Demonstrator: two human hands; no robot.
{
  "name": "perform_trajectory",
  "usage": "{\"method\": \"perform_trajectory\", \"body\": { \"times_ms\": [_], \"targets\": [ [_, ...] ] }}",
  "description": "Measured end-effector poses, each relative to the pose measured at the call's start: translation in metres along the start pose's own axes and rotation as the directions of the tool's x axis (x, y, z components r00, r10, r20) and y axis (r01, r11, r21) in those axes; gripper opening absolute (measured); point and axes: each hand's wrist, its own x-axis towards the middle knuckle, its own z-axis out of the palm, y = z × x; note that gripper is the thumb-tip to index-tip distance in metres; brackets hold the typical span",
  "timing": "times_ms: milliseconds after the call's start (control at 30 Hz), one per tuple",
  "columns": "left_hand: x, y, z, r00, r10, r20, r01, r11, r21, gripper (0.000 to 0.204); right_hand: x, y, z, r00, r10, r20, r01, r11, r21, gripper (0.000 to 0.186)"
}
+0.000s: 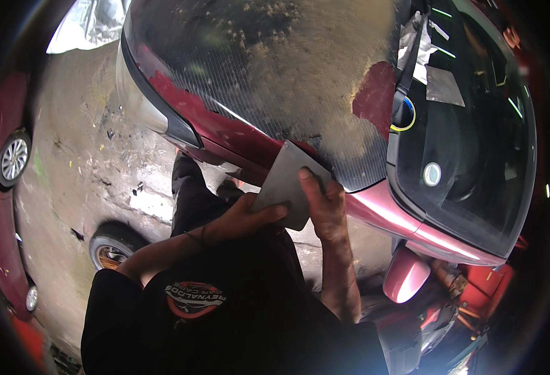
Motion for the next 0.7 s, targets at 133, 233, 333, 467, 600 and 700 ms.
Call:
{"method": "perform_trajectory", "body": {
  "times_ms": [133,233,333,467,600,700],
  "targets": [
    [0.002,-0.009,-0.001,1.0,-0.009,0.006,0.009,0.999,-0.039,0.05,0.008,-0.007,-0.006,0.999,-0.035,0.039,0.042,0.977,-0.211,0.034],
    [0.005,-0.017,0.003,0.997,0.071,-0.014,-0.072,0.984,-0.165,0.047,0.011,-0.002,-0.009,0.998,-0.038,0.054,0.047,0.982,-0.184,0.035],
    [0.009,-0.024,0.004,0.983,0.172,-0.068,-0.182,0.966,-0.184,0.044,0.013,-0.008,0.005,0.996,-0.08,0.043,0.085,0.989,-0.122,0.036],
    [0.005,-0.021,-0.002,0.982,0.156,-0.107,-0.175,0.962,-0.211,0.043,0.016,-0.022,0.015,0.995,-0.083,0.052,0.094,0.963,-0.252,0.033],
    [-0.001,-0.011,-0.006,0.991,0.12,-0.051,-0.126,0.984,-0.129,0.043,0.006,-0.024,0.012,0.998,-0.057,0.02,0.061,0.972,-0.228,0.031],
    [-0.003,0.001,-0.011,0.998,0.042,0.041,-0.036,0.992,-0.123,0.044,0.0,-0.015,0.006,0.996,-0.089,-0.008,0.086,0.979,-0.187,0.031]
  ]
}}
